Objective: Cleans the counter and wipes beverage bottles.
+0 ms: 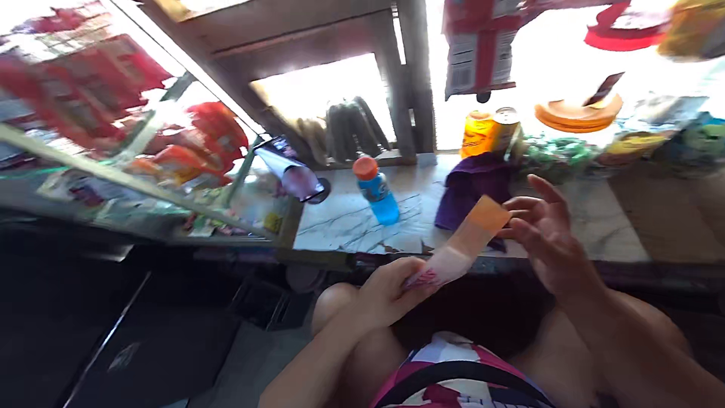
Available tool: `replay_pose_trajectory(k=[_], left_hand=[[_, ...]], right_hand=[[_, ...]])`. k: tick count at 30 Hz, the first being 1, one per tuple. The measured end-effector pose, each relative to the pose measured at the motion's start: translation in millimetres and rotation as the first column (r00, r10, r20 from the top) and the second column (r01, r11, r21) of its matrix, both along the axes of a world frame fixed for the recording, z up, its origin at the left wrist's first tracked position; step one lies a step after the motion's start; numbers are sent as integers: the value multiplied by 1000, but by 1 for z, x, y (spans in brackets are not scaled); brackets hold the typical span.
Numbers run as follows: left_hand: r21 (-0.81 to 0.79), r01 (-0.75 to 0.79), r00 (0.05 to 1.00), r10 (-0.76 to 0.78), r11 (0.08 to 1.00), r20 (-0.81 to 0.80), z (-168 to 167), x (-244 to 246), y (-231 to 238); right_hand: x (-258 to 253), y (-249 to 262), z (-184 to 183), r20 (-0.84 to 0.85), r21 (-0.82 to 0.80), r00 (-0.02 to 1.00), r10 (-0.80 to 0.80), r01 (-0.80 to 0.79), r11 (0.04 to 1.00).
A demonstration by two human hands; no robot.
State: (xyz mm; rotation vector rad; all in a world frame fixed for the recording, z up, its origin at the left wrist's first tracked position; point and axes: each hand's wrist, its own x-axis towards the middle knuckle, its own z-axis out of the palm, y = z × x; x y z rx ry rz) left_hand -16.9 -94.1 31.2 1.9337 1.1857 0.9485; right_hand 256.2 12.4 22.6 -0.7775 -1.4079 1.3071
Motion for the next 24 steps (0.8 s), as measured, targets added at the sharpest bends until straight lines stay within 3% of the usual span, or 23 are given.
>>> replay_pose_trajectory(k=[2, 4, 7, 9, 10, 12, 17, 20, 24], left_hand=[[-27, -169, 986, 168, 985, -5, -1, -42, -30], [-97, -423, 902, 429, 901, 55, -6, -83, -60], [-225, -750, 618, 780, 622, 94, -11, -138, -88], [-250, -861, 459, 889, 442, -8, -20, -167, -90], [-212, -893, 424, 900, 396, -103, -25, -177, -88], [-110, -911, 413, 865, 398, -286, -30, -189, -78], [1, -928, 311, 778, 372, -545, -21, -192, -25], [74, -920, 251, 725, 384, -642, -14, -192, 9], [111, -892, 250, 683, 438, -686, -17, -202, 50]], right_hand=[[1, 5, 2, 42, -49, 999, -24, 26, 998], [3, 7, 2, 73, -66, 997, -15, 20, 998], [4, 9, -3, 106, -74, 994, 30, -22, 997], [0, 10, -5, 144, -60, 989, 34, -26, 998], [-2, 11, -7, 162, -54, 986, 32, -24, 998], [-5, 12, -10, 206, -51, 978, 28, -18, 999], [-10, 12, -14, 309, -36, 951, 14, -3, 999], [-8, 13, -17, 336, -10, 942, 2, 2, 1000], [-1, 18, -20, 361, 15, 931, -49, 47, 999]])
